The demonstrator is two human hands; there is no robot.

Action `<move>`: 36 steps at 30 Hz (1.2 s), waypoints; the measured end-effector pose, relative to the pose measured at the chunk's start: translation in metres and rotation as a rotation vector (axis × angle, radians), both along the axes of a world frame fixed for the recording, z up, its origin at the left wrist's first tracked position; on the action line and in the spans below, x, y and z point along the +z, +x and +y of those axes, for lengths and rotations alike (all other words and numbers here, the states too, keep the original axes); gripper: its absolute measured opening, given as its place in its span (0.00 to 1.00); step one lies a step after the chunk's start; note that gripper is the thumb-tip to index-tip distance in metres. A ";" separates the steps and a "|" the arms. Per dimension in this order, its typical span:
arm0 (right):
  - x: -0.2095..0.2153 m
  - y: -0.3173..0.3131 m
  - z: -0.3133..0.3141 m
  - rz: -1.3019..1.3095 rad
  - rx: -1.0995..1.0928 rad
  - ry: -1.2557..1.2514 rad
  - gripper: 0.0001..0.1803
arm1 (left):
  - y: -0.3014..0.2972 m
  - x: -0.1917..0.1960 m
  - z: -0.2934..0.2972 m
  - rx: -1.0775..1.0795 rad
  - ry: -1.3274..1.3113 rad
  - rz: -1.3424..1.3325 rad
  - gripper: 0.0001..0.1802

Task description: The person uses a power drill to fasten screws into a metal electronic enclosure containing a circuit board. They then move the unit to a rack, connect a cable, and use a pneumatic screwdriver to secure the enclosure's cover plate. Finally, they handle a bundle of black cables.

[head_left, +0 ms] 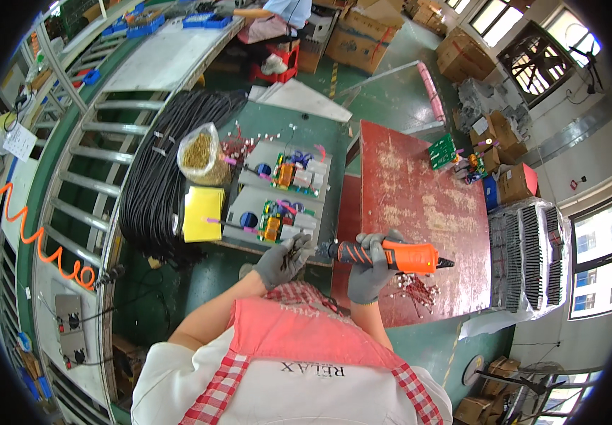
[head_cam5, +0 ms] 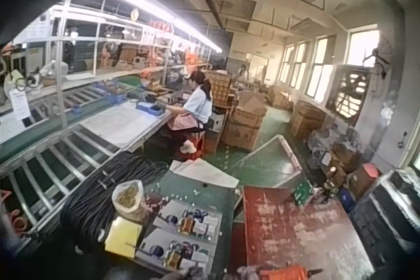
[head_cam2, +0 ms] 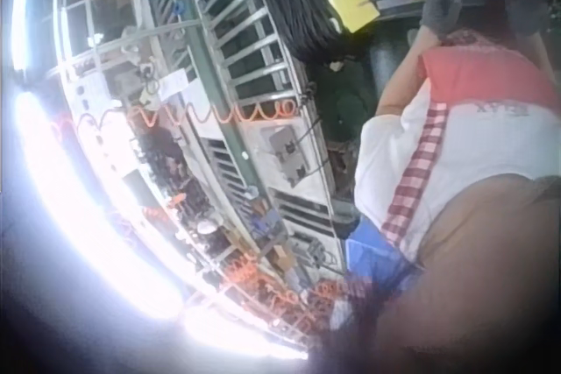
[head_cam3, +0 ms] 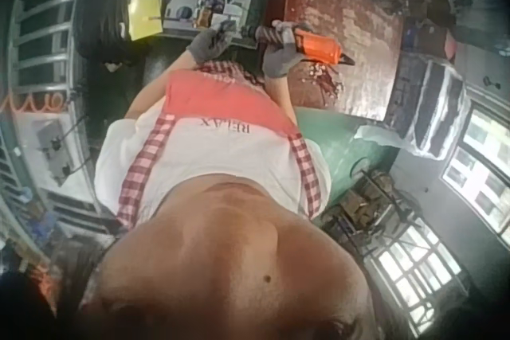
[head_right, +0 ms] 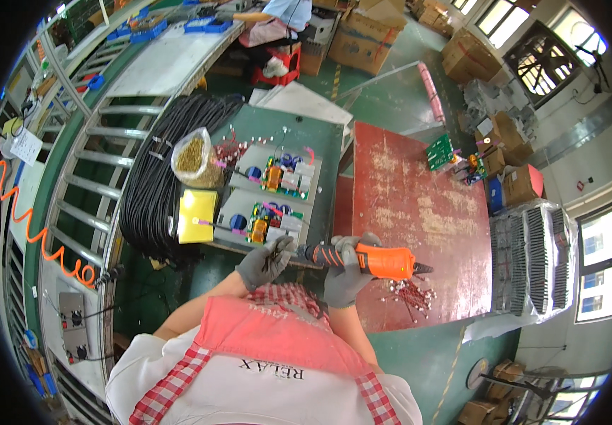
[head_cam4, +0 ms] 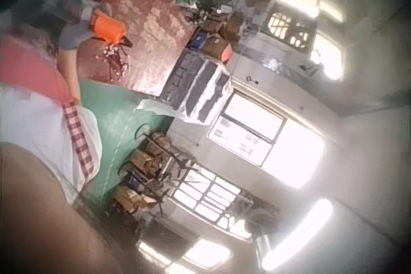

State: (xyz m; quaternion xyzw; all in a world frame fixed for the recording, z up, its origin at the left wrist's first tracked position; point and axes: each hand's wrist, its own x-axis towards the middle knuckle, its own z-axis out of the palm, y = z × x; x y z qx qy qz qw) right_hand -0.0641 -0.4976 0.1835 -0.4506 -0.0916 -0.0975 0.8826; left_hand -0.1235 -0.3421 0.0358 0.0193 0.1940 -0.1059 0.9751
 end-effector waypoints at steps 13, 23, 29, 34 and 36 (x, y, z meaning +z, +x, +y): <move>-0.049 0.011 -0.017 -0.038 -0.026 -0.368 0.23 | 0.000 -0.059 -0.007 -0.474 0.889 0.287 0.15; -0.060 0.021 -0.005 0.033 0.025 -0.372 0.24 | 0.024 -0.098 -0.024 -0.164 0.583 0.423 0.14; -0.074 0.028 -0.007 0.034 0.102 -0.358 0.24 | 0.024 -0.092 -0.029 -0.101 0.562 0.425 0.12; -0.065 0.030 0.002 -0.083 0.422 -0.539 0.22 | 0.028 -0.083 -0.035 -0.070 0.625 0.506 0.11; -0.066 0.029 0.009 -0.162 0.536 -0.534 0.21 | 0.029 -0.086 -0.038 -0.013 0.617 0.488 0.10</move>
